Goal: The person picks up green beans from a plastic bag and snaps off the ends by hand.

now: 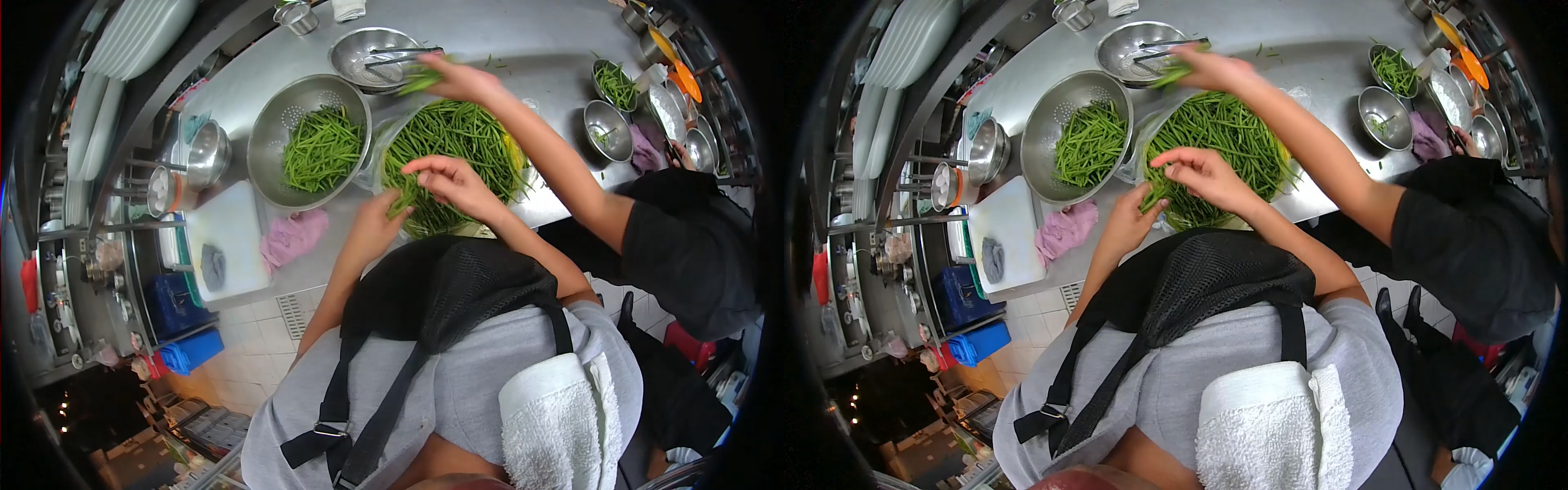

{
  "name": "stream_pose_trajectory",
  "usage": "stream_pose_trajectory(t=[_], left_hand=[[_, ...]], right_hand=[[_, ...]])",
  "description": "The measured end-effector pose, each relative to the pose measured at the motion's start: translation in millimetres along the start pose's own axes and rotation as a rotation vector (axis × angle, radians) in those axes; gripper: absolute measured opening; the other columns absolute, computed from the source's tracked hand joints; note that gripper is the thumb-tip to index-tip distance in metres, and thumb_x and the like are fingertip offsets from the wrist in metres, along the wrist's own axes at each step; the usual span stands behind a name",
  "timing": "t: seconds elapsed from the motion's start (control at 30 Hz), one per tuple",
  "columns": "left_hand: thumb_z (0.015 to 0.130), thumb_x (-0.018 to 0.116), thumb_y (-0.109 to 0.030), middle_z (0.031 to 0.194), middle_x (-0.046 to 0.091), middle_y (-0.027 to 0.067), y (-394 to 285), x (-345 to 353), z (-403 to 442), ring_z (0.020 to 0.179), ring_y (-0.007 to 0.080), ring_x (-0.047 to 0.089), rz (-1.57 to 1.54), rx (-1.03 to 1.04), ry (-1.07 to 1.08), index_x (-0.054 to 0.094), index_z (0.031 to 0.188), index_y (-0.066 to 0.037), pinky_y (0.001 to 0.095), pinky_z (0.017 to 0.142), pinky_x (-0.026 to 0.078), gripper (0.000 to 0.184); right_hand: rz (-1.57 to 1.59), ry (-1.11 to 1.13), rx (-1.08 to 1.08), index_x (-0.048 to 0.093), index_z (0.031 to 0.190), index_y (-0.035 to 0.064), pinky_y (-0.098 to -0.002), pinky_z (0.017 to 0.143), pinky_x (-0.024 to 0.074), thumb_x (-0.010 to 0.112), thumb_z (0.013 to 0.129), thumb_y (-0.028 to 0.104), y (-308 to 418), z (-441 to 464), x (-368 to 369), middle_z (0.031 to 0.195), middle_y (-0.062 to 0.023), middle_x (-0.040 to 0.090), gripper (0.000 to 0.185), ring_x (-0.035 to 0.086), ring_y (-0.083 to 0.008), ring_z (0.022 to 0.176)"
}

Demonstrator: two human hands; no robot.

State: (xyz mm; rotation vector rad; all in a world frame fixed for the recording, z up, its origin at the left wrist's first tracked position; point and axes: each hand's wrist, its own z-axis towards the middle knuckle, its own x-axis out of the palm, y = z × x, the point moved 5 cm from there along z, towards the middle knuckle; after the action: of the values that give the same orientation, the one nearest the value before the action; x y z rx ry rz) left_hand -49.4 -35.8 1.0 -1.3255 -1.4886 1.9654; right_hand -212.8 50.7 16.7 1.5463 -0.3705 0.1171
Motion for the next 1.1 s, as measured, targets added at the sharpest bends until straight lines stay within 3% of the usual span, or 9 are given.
stream_pose_trajectory(t=[0.1,0.17,0.2,0.53,0.6,0.7,0.87,0.97,1.1], left_hand=[[0.092,0.071,-0.013,0.097,0.069,0.0258,-5.3,0.7,-0.1,0.09,0.0423,0.068,0.21,0.045,0.087,0.064,0.119,0.0,0.0458,0.077,0.052,0.031],[0.09,0.068,-0.011,0.099,0.068,0.0273,-11.3,-0.2,0.4,0.095,0.0477,0.064,0.181,0.03,0.11,0.064,0.118,-0.001,0.0494,0.078,0.051,0.03],[0.09,0.068,-0.011,0.099,0.068,0.0273,-6.2,0.1,-0.3,0.095,0.0477,0.064,0.182,0.03,0.109,0.064,0.118,-0.001,0.0494,0.078,0.051,0.03],[0.092,0.069,-0.008,0.097,0.068,0.0253,7.0,-9.7,1.2,0.091,0.0466,0.065,0.291,-0.065,-0.025,0.061,0.115,-0.001,0.0443,0.076,0.051,0.025],[0.092,0.069,-0.008,0.096,0.068,0.0255,-1.1,-6.0,4.1,0.091,0.0467,0.065,0.242,-0.071,-0.088,0.061,0.115,-0.001,0.0444,0.076,0.051,0.026],[0.089,0.069,-0.005,0.098,0.067,0.0252,-5.9,-5.8,7.7,0.093,0.0462,0.065,0.217,-0.003,-0.146,0.061,0.115,-0.001,0.0455,0.077,0.051,0.027],[0.079,0.068,0.003,0.104,0.067,0.0228,-6.5,-11.0,11.2,0.097,0.0453,0.065,0.399,0.143,-0.075,0.062,0.116,-0.003,0.0468,0.079,0.052,0.039],[0.076,0.068,0.003,0.103,0.067,0.0211,-8.1,-7.1,12.9,0.096,0.0449,0.065,0.421,0.123,-0.04,0.062,0.115,-0.003,0.049,0.078,0.051,0.04],[0.077,0.068,0.002,0.101,0.067,0.0198,-3.9,-4.9,14.9,0.094,0.0442,0.065,0.488,0.069,0.026,0.062,0.112,-0.004,0.0509,0.078,0.051,0.036]], right_hand=[[-0.362,0.036,-0.158,0.072,0.115,0.0023,-0.0313,0.064,0.0496,0.062,0.096,0.012,-4.1,0.6,1.5,0.081,-0.0038,0.066,0.024,0.06,-0.016,0.07],[-0.791,0.058,-0.454,0.072,0.111,-0.0006,-0.0419,0.073,0.0542,0.063,0.092,0.01,10.7,-4.5,8.3,0.089,-0.0151,0.07,0.023,0.068,-0.0321,0.079],[-0.846,0.094,-0.312,0.072,0.107,-0.0023,-0.0483,0.082,0.0541,0.063,0.09,0.009,15.3,-5.7,8.9,0.095,-0.0228,0.069,0.023,0.067,-0.042,0.092],[-0.841,0.111,-0.381,0.069,0.097,-0.0027,-0.0434,0.069,0.0531,0.059,0.091,0.005,-14.3,-2.5,8.3,0.089,-0.0171,0.068,0.014,0.067,-0.0336,0.076],[0.389,-0.058,0.152,0.064,0.091,0.0008,-0.0323,0.055,0.0438,0.053,0.095,0.006,-47.4,4.1,-1.2,0.077,-0.0084,0.06,0.013,0.054,-0.0183,0.062],[0.783,-0.15,0.103,0.059,0.09,0.0044,-0.024,0.052,0.0329,0.049,0.098,0.011,-28.1,12.6,-16.7,0.071,-0.0012,0.05,0.015,0.04,-0.0084,0.06],[0.508,-0.068,0.15,0.059,0.088,0.0043,-0.025,0.049,0.0349,0.048,0.105,0.019,-22.5,12.2,-25.9,0.07,-0.0012,0.053,0.025,0.043,-0.0089,0.058],[0.255,-0.058,0.2,0.068,0.106,0.002,-0.0214,0.054,0.039,0.054,0.103,0.016,-26.5,8.9,-10.5,0.076,-0.0007,0.061,0.02,0.049,-0.0064,0.061],[-0.084,0.093,0.153,0.071,0.112,0.0004,-0.0259,0.06,0.0477,0.058,0.101,0.016,-43.4,8.9,-9.5,0.084,-0.0046,0.069,0.023,0.06,-0.0105,0.068]])
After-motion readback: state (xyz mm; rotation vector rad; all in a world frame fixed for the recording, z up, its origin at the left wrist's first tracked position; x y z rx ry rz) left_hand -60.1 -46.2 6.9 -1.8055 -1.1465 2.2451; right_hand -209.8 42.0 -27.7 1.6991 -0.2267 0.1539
